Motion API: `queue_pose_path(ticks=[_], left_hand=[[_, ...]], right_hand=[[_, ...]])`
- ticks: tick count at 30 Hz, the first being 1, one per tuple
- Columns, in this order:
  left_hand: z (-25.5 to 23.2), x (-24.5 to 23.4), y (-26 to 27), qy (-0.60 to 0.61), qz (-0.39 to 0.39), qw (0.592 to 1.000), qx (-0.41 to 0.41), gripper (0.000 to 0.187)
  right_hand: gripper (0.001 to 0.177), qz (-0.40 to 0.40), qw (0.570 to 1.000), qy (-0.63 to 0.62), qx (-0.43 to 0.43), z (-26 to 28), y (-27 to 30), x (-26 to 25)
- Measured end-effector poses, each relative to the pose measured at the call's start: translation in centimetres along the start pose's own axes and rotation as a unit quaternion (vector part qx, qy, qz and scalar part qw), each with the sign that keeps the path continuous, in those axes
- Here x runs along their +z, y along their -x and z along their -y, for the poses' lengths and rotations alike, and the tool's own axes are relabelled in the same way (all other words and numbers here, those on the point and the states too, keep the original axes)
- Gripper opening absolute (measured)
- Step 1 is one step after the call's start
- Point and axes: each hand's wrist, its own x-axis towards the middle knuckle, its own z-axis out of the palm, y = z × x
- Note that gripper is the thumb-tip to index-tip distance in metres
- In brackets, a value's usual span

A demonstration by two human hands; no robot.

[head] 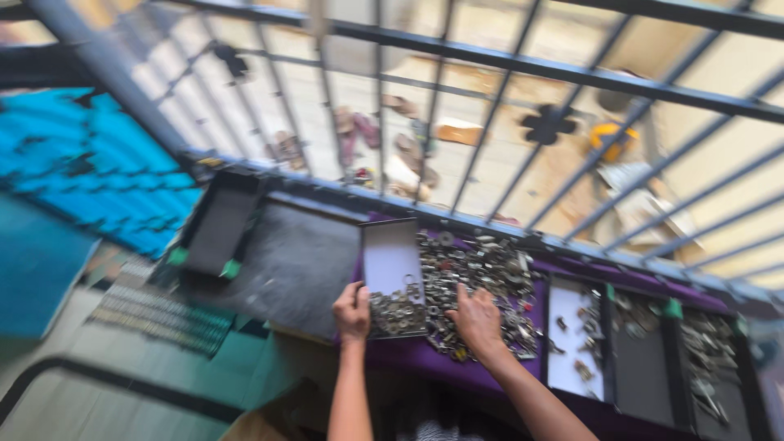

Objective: The person sorts various metal screws, washers, and bolts into different sections of a storage box by hand.

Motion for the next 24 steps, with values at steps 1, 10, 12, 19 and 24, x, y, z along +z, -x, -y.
queue_pose_path(ticks=[1,10,12,19,24], left_hand=[[0.1,0.1,-0.4,-0.005,0.012,1.0,-0.013,0.036],[-0.4,0.1,0.6,-0.016,0.015,1.0,0.001,0.035],[-0.7,0.2,0.6,-0.006,0.022,1.0,-0.001,0.035],[-1.6,-0.2,0.5,0.023,0.093,0.995,-0.026,0.033],[-1.3,-0.1,0.5,0.015,0.102,0.994,-0.04,0.034]], right_hand=[[0.075,0.002,1.0,-0.012,0.008,-0.1,-0.1,-0.1],[0.067,-0.02,0.994,-0.093,0.057,-0.3,1.3,-0.6],[0.066,-0.018,0.993,-0.098,0.064,-0.1,1.3,-0.5],[0.062,-0.073,0.992,-0.085,0.064,-0.1,1.7,1.0],[0.06,-0.074,0.989,-0.108,0.073,0.3,1.9,0.7]])
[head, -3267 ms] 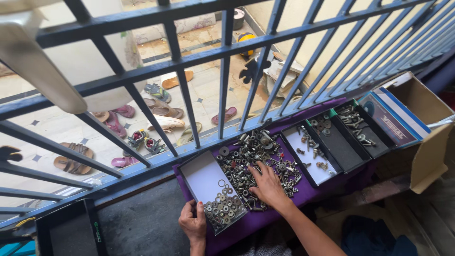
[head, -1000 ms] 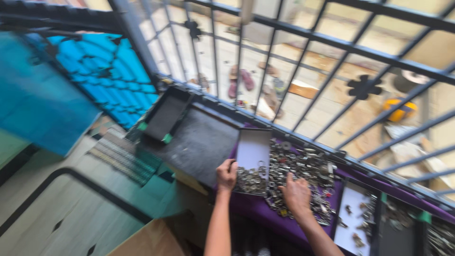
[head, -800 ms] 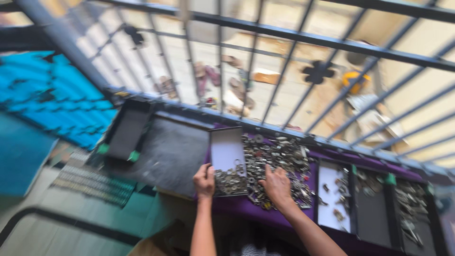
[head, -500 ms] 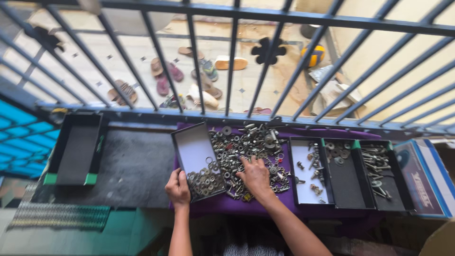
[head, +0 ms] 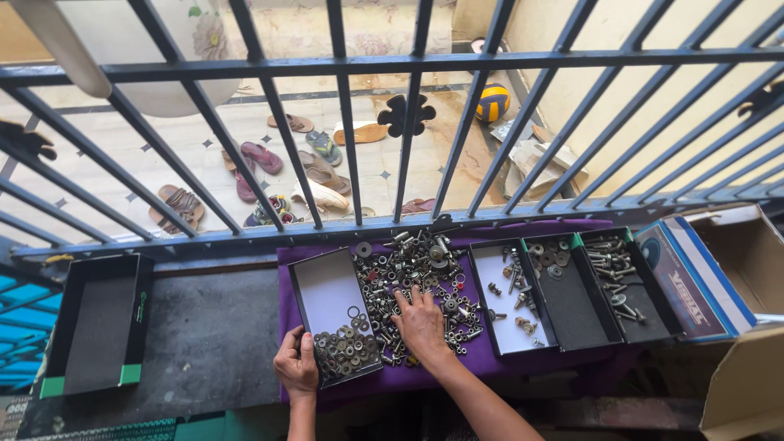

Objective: The person sorts various metal screws, washers, and bolts into different sections of a storage box by hand.

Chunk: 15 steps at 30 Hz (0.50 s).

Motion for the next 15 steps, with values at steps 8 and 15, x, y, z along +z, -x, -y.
queue_pose_path(ticks=[8,15], left_hand=[[0.3,-0.2,0.1,0.014,0.001,1.0,0.003,0.033],[0.5,0.0,0.1,0.0,0.002,1.0,-0.005,0.034]], right_hand=[[0.058,0.039,0.999,0.026,-0.005,0.1,-0.5,-0.3],[0.025,0.029,0.931,-0.362,0.044,-9.4,-2.8,-0.7]])
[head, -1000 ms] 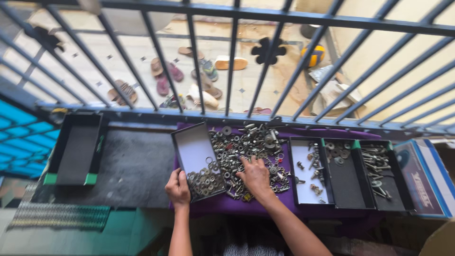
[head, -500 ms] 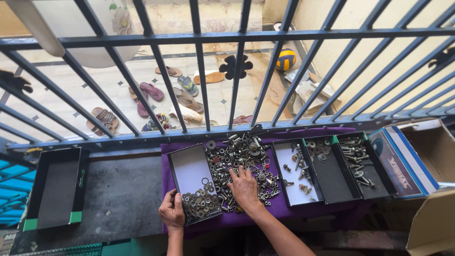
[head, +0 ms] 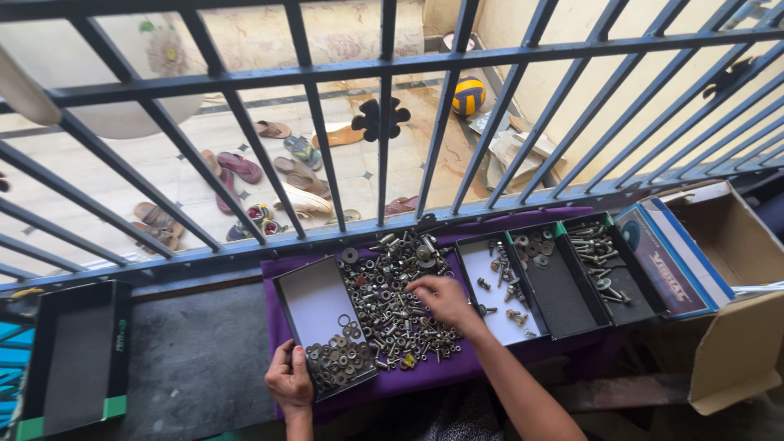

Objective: The person sorts various metal screws, washers, and bolts into different sections of a storage box by hand.

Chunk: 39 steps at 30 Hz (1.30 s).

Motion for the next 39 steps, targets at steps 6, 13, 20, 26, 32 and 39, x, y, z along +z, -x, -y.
queue_pose_path(ticks=[6,13,20,26,32,39], left_hand=[[0.1,0.1,0.0,0.003,0.0,1.0,0.004,0.036],[0.3,0.2,-0.1,-0.006,0.003,1.0,0.001,0.036],[0.0,0.2,0.0,-0.001,-0.004,1.0,-0.002,0.036],[-0.1,0.2,-0.1,-0.006,-0.007,1.0,0.002,0.036],[-0.4,0.2,-0.2,-0.022,-0.008,1.0,-0.004,0.036],[-0.5,0.1,-0.3,-0.018,-0.003,1.0,0.003,0.036]], right_hand=[[0.022,-0.09,0.987,-0.118,0.058,-3.1,1.5,-5.8],[0.024,-0.062,0.997,-0.017,0.034,-2.5,2.8,-7.0],[0.036,-0.002,0.987,0.156,0.027,0.3,2.7,-6.4],[0.025,0.014,0.949,0.312,0.034,2.3,2.7,-5.0],[0.022,0.046,0.955,0.29,0.04,1.3,2.5,-4.4],[0.019,-0.042,0.969,0.24,0.049,-0.4,1.7,-4.2]])
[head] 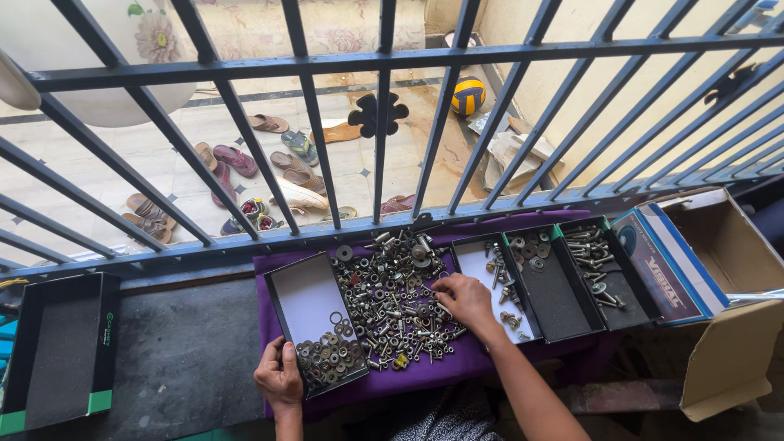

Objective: The person sorts various metal screws, washers, and bolts into different sections of a storage box by hand.

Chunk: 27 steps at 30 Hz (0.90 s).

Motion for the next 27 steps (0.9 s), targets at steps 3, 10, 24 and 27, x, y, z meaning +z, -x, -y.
queue_pose_path(ticks=[3,10,24,27], left_hand=[[0.1,0.0,0.0,0.004,-0.001,1.0,0.001,0.036],[0.0,0.0,0.1,0.007,-0.009,1.0,0.014,0.036],[-0.2,-0.1,0.1,-0.01,-0.008,1.0,0.013,0.038],[-0.2,-0.1,0.0,-0.007,-0.009,1.0,0.012,0.039]], right_hand=[[0.013,-0.012,0.994,0.109,0.012,1.5,0.5,0.5],[0.024,-0.013,0.997,0.063,-0.032,2.0,0.9,-0.6],[0.023,-0.041,0.999,-0.008,-0.004,1.9,0.4,-1.3],[0.018,-0.006,1.0,0.031,-0.002,2.3,0.7,-1.3]])
